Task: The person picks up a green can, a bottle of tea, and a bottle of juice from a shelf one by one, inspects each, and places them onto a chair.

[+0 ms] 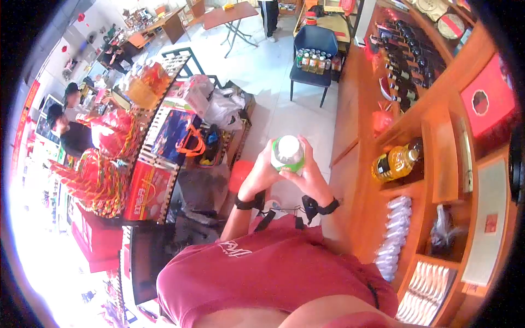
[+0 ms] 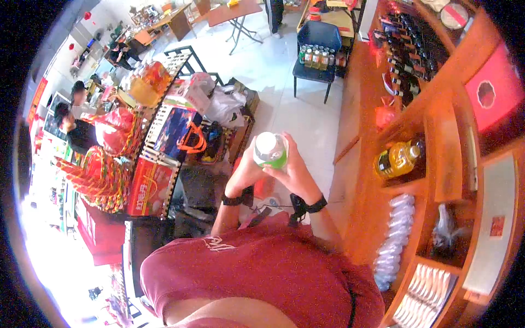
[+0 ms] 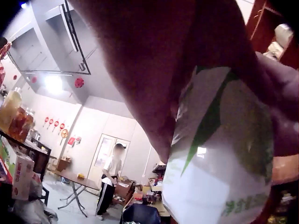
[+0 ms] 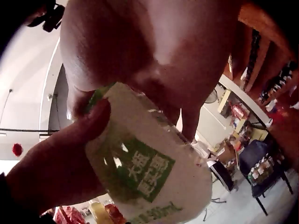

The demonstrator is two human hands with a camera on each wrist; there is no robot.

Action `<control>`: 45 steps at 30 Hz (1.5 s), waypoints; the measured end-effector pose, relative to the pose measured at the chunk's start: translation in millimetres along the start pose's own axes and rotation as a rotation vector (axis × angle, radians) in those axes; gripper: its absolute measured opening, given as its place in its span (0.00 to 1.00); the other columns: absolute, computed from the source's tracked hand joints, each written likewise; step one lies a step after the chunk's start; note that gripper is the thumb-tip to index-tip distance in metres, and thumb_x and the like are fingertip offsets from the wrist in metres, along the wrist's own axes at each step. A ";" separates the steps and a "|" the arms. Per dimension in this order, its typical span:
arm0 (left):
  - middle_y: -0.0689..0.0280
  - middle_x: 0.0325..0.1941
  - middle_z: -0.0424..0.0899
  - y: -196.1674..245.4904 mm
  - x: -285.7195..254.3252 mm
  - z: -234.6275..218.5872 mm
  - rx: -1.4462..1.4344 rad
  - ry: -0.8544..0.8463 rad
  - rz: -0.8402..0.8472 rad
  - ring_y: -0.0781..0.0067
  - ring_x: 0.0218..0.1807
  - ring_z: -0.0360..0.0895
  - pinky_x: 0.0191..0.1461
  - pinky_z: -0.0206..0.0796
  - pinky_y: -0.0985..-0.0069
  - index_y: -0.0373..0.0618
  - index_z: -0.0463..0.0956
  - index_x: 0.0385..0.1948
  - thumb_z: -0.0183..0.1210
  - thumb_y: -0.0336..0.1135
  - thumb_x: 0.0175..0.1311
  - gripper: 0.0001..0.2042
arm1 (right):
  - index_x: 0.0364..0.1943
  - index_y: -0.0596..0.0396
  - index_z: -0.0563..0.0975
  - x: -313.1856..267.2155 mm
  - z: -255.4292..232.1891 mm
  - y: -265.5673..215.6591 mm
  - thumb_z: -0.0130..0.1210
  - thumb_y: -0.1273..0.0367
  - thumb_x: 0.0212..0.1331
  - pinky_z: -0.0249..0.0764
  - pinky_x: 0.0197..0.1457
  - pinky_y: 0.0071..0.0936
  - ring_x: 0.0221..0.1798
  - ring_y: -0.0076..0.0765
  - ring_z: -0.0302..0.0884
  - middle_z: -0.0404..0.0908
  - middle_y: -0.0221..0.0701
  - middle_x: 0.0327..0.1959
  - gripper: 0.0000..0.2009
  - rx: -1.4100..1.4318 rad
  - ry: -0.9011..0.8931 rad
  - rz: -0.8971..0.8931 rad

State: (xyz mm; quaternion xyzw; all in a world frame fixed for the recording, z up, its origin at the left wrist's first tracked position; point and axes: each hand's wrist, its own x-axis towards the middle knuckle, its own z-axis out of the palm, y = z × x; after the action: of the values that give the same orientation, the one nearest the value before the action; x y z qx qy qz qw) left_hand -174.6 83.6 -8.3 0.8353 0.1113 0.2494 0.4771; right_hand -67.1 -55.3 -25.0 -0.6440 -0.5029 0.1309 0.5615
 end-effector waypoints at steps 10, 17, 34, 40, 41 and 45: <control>0.52 0.55 0.76 -76.3 175.4 48.0 0.027 -0.133 0.035 0.48 0.56 0.78 0.58 0.71 0.61 0.40 0.70 0.58 0.74 0.34 0.46 0.34 | 0.73 0.62 0.48 119.8 -75.0 111.2 0.69 0.65 0.57 0.60 0.74 0.38 0.70 0.45 0.64 0.64 0.47 0.68 0.47 0.056 0.064 0.076; 0.53 0.57 0.76 -97.3 359.3 81.5 -0.200 -0.196 0.239 0.45 0.59 0.75 0.60 0.70 0.59 0.41 0.69 0.59 0.73 0.30 0.46 0.34 | 0.74 0.58 0.49 238.9 -160.7 174.9 0.72 0.67 0.53 0.58 0.75 0.38 0.72 0.41 0.62 0.61 0.43 0.69 0.49 -0.106 0.202 0.043; 0.51 0.51 0.81 -223.1 533.8 85.5 -0.195 0.137 -0.016 0.44 0.54 0.79 0.54 0.73 0.60 0.41 0.72 0.55 0.73 0.30 0.44 0.31 | 0.73 0.58 0.49 446.6 -188.4 327.8 0.73 0.63 0.52 0.59 0.75 0.39 0.73 0.45 0.61 0.62 0.43 0.71 0.50 0.009 -0.055 0.092; 0.50 0.49 0.82 -269.3 615.7 100.1 -0.068 0.110 -0.183 0.44 0.53 0.79 0.52 0.73 0.59 0.41 0.71 0.53 0.75 0.33 0.43 0.32 | 0.72 0.56 0.50 512.2 -209.3 422.5 0.73 0.60 0.53 0.63 0.73 0.37 0.71 0.45 0.64 0.64 0.46 0.68 0.49 0.149 -0.121 0.159; 0.50 0.49 0.82 -274.7 638.1 101.8 -0.040 0.090 -0.198 0.44 0.53 0.79 0.52 0.73 0.59 0.41 0.71 0.53 0.75 0.33 0.43 0.32 | 0.72 0.56 0.50 527.9 -216.6 437.6 0.73 0.60 0.53 0.63 0.72 0.38 0.71 0.45 0.65 0.64 0.46 0.68 0.49 0.193 -0.123 0.177; 0.50 0.50 0.82 -298.8 726.7 117.1 -0.087 0.046 -0.180 0.44 0.54 0.79 0.54 0.73 0.60 0.41 0.70 0.55 0.75 0.34 0.43 0.33 | 0.72 0.56 0.50 596.9 -261.9 483.4 0.73 0.60 0.52 0.65 0.71 0.39 0.69 0.47 0.68 0.66 0.46 0.66 0.49 0.143 -0.113 0.173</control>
State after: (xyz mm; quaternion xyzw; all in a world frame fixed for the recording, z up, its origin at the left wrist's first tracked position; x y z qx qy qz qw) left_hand 520.4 460.3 -86.6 0.7945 0.1861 0.2292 0.5306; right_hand 641.6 330.0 -114.0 -0.6351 -0.4657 0.2505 0.5631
